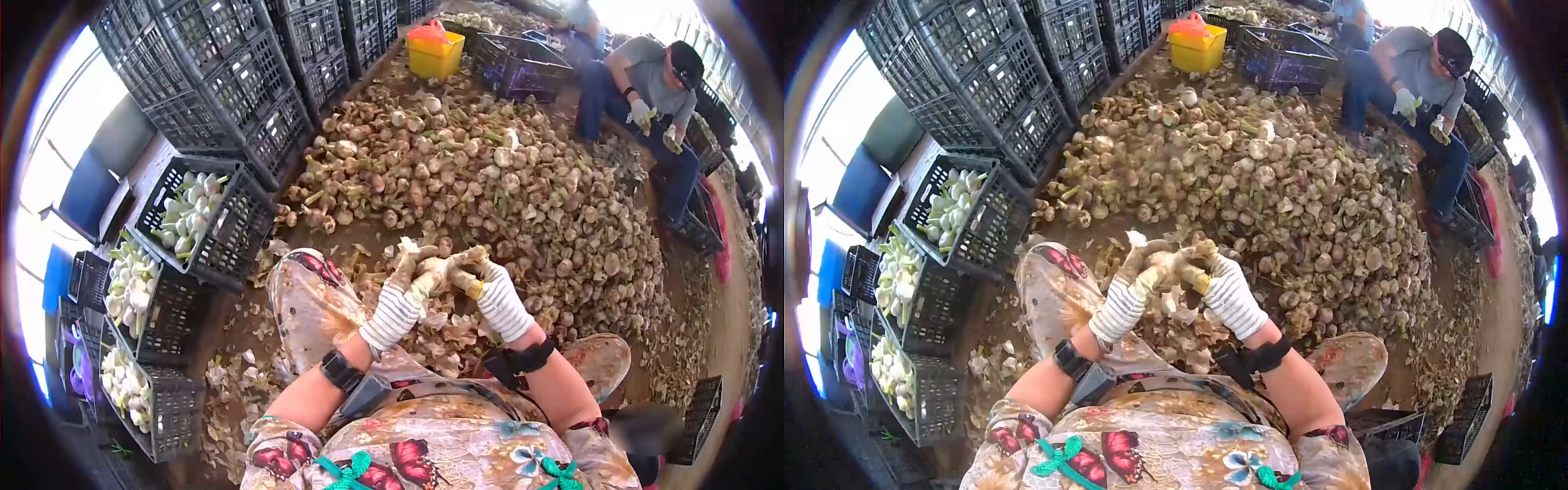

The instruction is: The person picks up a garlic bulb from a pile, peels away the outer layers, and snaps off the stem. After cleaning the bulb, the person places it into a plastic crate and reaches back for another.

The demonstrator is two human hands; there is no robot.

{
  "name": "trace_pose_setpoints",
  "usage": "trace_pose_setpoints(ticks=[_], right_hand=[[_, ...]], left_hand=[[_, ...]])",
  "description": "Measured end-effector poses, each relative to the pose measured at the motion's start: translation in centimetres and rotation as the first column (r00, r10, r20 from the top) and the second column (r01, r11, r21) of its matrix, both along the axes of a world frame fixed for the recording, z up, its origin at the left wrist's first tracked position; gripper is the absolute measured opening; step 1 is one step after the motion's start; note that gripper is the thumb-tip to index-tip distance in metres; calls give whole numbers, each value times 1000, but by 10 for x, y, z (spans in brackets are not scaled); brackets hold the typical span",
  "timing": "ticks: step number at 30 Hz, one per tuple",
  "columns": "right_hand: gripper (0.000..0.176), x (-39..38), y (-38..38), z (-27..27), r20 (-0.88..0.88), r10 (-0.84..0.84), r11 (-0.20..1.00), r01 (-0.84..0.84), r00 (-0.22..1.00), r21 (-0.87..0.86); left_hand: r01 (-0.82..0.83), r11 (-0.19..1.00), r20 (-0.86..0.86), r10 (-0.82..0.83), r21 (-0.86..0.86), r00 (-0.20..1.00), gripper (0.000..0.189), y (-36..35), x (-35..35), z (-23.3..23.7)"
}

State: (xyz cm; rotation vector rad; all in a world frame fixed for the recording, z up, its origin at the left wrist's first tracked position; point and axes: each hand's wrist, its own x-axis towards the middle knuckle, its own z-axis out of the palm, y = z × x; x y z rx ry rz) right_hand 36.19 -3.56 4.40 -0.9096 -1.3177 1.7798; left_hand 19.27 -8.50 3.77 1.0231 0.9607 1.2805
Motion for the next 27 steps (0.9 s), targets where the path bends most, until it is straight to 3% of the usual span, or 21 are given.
trace_pose_setpoints(ticks=[1, 2, 5, 8, 11, 12, 15, 17, 20, 23, 27], right_hand=[[21, -1, 0, 0, 5, 2, 1000, -2, 1000, 23], [21, 2, 0, 3, 1, 25, 994, -25, 1000, -110], [23, 2, -3, 6, -27, 50, 988, -53, 998, -147], [25, 1, -10, 26, -98, 125, 970, -143, 987, -198], [25, 0, -9, 29, -95, 98, 976, -115, 991, -187], [25, 6, -5, 29, -74, 151, 972, -162, 986, -170], [26, 12, 3, 29, 178, 97, 994, -86, 979, -68], [28, 12, -1, 37, 102, 108, 990, -98, 989, -103], [29, -5, -10, 36, -40, 95, 995, -96, 995, -32], [30, -5, -7, 15, -28, 93, 996, -92, 995, 19], [30, -4, -11, 17, -80, 103, 992, -108, 991, -62]], left_hand=[[-1, 1000, 16, 2, -18, 1000, 43, -1, 0, 2], [-7, 1000, 32, 6, 11, 999, 43, -2, 0, 0], [-31, 999, 73, 30, 9, 997, 42, -2, -1, 4], [116, 987, 562, -33, -111, 826, 34, 1, -4, -6], [135, 962, 695, 71, -238, 716, 38, 4, -4, -7], [163, 970, 671, 0, -179, 741, 40, 1, -8, -4], [88, 975, 607, 55, -203, 793, 40, 2, -12, -3], [33, 987, 535, 56, -156, 843, 39, 5, -11, -4], [-88, 994, 220, 100, -63, 970, 44, 5, -2, 6], [-40, 999, 185, 47, -37, 982, 47, 2, 2, 5], [1, 992, 355, 45, -129, 934, 49, 0, 1, -4]])
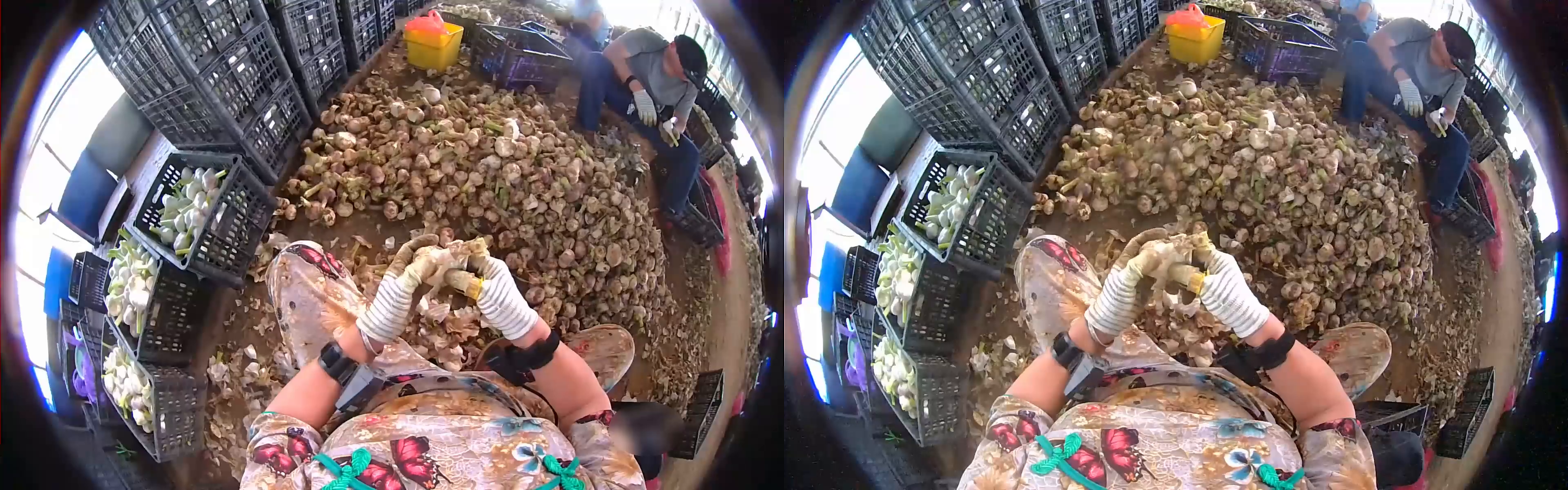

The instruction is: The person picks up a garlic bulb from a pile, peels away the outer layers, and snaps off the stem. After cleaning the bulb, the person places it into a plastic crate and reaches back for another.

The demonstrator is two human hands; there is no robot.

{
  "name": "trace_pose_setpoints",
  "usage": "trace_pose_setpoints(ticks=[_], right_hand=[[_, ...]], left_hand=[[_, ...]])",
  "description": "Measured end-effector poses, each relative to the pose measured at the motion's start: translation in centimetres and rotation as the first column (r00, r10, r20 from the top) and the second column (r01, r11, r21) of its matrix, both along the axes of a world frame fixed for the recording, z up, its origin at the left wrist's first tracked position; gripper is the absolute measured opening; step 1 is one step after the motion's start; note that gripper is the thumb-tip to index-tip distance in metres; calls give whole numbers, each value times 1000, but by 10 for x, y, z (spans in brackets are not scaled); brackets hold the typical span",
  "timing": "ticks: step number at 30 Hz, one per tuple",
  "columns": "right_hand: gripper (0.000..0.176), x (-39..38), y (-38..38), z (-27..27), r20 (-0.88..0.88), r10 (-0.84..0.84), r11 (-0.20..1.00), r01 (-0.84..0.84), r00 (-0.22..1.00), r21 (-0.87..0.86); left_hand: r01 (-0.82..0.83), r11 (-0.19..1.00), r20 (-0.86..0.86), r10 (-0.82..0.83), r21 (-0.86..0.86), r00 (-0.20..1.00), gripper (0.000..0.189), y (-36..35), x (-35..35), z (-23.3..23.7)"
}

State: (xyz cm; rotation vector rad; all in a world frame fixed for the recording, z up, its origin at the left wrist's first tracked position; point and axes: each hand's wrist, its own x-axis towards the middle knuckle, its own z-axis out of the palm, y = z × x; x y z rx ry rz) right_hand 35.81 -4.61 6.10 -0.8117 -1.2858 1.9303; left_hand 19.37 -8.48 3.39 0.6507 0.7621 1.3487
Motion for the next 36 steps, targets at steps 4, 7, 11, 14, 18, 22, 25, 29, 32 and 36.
trace_pose_setpoints(ticks=[4, 7, 11, 14, 18, 22, 25, 29, 32, 36], right_hand=[[27, 3, 6, -2, 274, -150, 840, -23, 950, 541], [24, 7, 16, -19, 385, -377, 580, -109, 842, 807], [33, -1, 4, -6, 117, -157, 969, 130, 981, 211], [43, -1, -3, -22, 63, -119, 980, 107, 991, 170], [32, -5, -3, -24, 56, -224, 972, 219, 973, 88], [21, -17, -5, -29, -23, -343, 929, 343, 939, 137], [14, -23, -8, -27, 3, -397, 869, 374, 918, 324], [13, -4, 7, -34, 190, -394, 798, 232, 899, 557], [11, 2, 16, -7, 222, -415, 654, 119, 883, 747], [16, 19, 31, -6, 345, -348, 827, 113, 872, 550]], left_hand=[[103, 995, 232, -96, -17, 968, 37, -1, -5, 3], [138, 990, 248, -128, -26, 960, 37, 4, -5, -16], [110, 993, 193, -101, -41, 976, 49, 8, -8, -6], [130, 991, 93, -130, 12, 987, 54, 10, -11, -11], [174, 982, -280, -147, 75, 949, 66, 7, -10, 4], [-58, 950, -574, 232, 306, 786, 68, 7, 0, -13], [-182, 885, -635, 437, 428, 637, 60, 3, 9, -13], [16, 963, -708, 185, 267, 682, 53, 10, -14, 7], [340, 939, -424, -288, 52, 859, 62, 8, -27, 24], [551, 830, -325, -547, -88, 772, 77, 0, -27, 4]])
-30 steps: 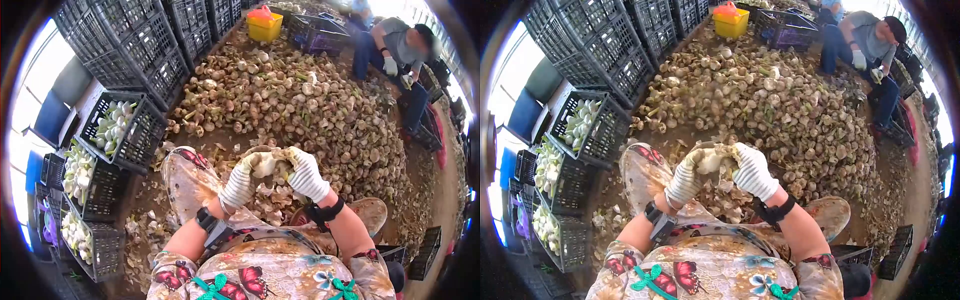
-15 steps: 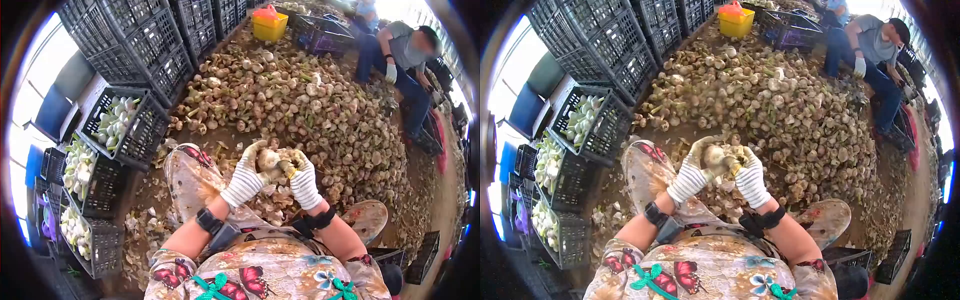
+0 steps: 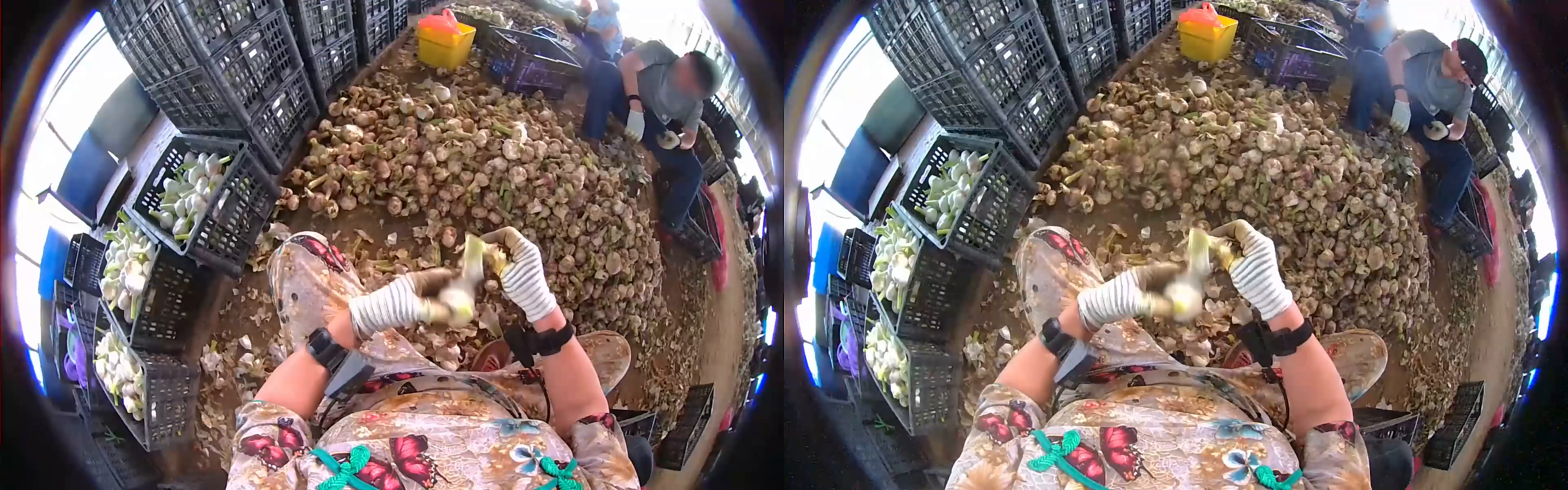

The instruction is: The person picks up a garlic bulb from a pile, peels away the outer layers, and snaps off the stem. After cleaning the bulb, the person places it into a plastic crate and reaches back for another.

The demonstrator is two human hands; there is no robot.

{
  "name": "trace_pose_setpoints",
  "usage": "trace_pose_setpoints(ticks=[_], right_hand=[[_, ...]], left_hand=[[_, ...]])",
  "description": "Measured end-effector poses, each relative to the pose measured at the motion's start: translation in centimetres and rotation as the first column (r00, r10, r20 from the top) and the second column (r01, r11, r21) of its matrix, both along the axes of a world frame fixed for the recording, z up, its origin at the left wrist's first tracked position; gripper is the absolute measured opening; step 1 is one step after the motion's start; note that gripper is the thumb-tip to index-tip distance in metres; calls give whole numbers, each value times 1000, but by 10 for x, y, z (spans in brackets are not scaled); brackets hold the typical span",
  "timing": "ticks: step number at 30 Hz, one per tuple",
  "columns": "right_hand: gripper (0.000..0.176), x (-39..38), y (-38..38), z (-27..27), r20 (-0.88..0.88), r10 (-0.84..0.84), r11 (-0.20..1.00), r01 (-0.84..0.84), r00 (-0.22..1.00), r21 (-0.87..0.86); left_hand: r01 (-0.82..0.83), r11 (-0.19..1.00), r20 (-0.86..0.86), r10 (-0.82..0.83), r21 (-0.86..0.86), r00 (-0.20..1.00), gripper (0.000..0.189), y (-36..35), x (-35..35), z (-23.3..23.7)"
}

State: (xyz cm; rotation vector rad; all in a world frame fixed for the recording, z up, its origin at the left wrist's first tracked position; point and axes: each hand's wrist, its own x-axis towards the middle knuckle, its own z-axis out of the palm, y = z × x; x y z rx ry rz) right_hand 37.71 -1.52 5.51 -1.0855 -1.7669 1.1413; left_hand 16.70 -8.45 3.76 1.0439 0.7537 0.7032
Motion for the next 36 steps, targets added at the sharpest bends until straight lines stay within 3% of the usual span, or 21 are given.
trace_pose_setpoints(ticks=[2, 3, 5, 6, 7, 10, 11, 14, 15, 18, 19, 22, 23, 24, 26, 29, 30, 31, 32, 34, 36], right_hand=[[16, 4, 0, -11, -67, 30, 999, -31, 997, -8], [17, 2, -7, -1, -168, -25, 976, -13, 985, -218], [20, 8, -8, -9, -244, -16, 945, -65, 970, -321], [21, 10, -6, -16, -287, -15, 924, -96, 958, -369], [26, 10, -1, -29, -163, -4, 956, -44, 987, -292], [38, 10, -2, -21, -91, 72, 888, -105, 993, -448], [53, 6, -12, -5, -255, 81, 871, -193, 964, -451], [63, -10, -24, 8, -324, 197, 928, -282, 925, -242], [52, -18, -31, 14, -447, 97, 876, -289, 889, -385], [36, -24, -28, -8, -266, 15, 940, -104, 964, -325], [22, -29, -28, -18, -237, -8, 977, -43, 972, -207], [19, -43, -35, -23, -78, -71, 972, 86, 994, 217], [17, -44, -42, -20, -71, -65, 997, 67, 995, 28], [17, -44, -43, -21, -12, -21, 988, 23, 1000, 150], [14, -46, -42, -20, -38, 56, 978, -48, 998, 203], [12, -31, -10, -43, -32, -85, 978, 78, 996, -193], [21, -18, 6, -77, 63, -68, 969, 81, 996, -235], [27, -10, 9, -79, -16, -20, 972, 16, 1000, -236], [33, -6, 7, -81, -92, 25, 968, -47, 995, -245], [42, -19, -5, -24, -87, 74, 926, -101, 993, -364], [38, -29, -17, -2, -250, 106, 927, -187, 962, -325]], left_hand=[[-143, 977, 254, 180, -159, 950, 77, 1, -7, 7], [-174, 979, 230, 194, -102, 954, 70, 4, -10, 3], [-232, 972, 151, 235, -34, 960, 66, 1, -11, -2], [-260, 966, 106, 258, 3, 960, 63, -1, -13, -2], [-273, 961, 128, 276, -40, 953, 62, -2, -15, -1], [-281, 945, 195, 311, -165, 930, 60, -6, -16, 3], [-269, 952, 242, 298, -147, 923, 62, -5, -13, 4], [-347, 938, 173, 341, 8, 924, 66, -3, -8, -4], [-372, 928, 134, 368, 7, 920, 65, -3, -7, -5], [-527, 849, 109, 527, -36, 843, 62, -3, 1, 1], [-549, 836, 127, 542, 18, 830, 54, -2, 2, -2], [-584, 800, 139, 568, 135, 811, 47, -7, 8, 1], [-647, 760, 74, 642, 64, 763, 36, -12, 13, 7], [-687, 725, 94, 682, 46, 725, 33, -11, 14, 4], [-762, 647, 135, 754, 11, 643, 28, -7, 13, -8], [-744, 663, 203, 721, 76, 663, 23, -7, 2, -7], [-740, 665, 220, 711, 99, 668, 23, -5, -1, -3], [-702, 674, 221, 666, 231, 712, 23, -4, -5, -1], [-685, 693, 185, 660, 225, 728, 23, -4, -7, 2], [-636, 746, 102, 630, 198, 770, 22, -6, -5, 6], [-589, 762, 88, 590, 269, 803, 22, -5, -1, 3]])
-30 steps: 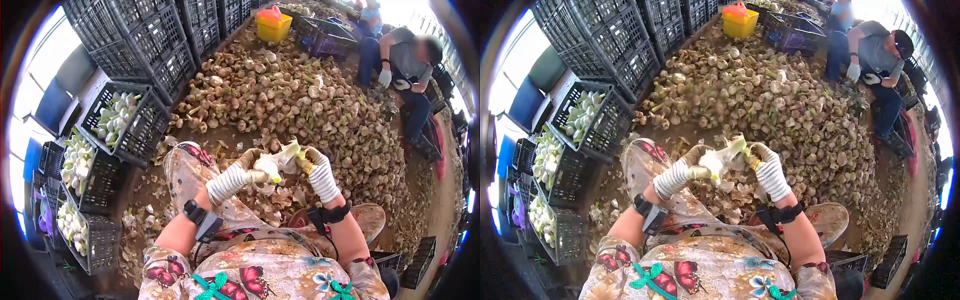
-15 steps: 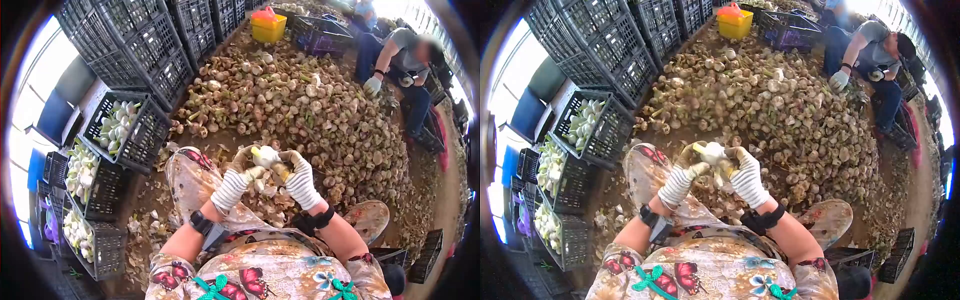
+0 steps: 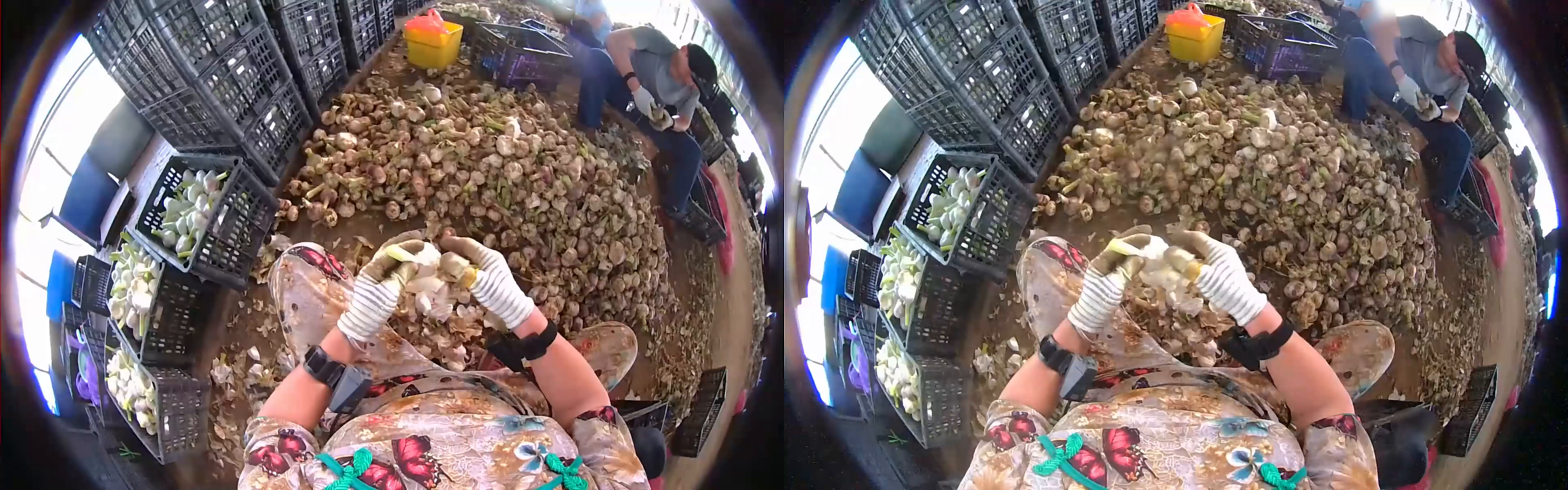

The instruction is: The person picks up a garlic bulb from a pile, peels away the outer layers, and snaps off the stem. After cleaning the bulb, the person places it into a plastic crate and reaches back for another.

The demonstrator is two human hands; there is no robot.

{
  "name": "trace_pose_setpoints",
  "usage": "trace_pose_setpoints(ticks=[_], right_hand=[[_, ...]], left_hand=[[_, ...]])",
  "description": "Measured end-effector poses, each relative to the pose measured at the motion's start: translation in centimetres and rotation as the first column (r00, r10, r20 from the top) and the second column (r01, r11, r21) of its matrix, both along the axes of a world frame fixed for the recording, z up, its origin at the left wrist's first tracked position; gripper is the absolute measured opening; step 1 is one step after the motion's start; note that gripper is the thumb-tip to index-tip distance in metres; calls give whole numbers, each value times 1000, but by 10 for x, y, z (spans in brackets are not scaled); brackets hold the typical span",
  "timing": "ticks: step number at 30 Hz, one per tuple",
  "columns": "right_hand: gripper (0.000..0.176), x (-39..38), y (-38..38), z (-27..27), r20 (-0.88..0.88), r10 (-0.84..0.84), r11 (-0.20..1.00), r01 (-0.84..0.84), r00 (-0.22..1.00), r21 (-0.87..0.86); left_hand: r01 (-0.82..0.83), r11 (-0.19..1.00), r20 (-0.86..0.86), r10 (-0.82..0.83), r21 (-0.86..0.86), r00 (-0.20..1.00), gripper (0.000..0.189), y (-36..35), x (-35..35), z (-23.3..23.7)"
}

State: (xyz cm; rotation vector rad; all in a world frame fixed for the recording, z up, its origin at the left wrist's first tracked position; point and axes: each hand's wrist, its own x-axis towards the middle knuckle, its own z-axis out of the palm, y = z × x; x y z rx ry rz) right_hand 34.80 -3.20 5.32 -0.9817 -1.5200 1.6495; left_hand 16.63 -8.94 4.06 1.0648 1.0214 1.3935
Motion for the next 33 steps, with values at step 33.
trace_pose_setpoints(ticks=[33], right_hand=[[22, 19, 3, -81, 366, -27, 998, 3, 930, 65]], left_hand=[[209, 977, 805, -96, -36, 586, 35, 0, -38, -22]])
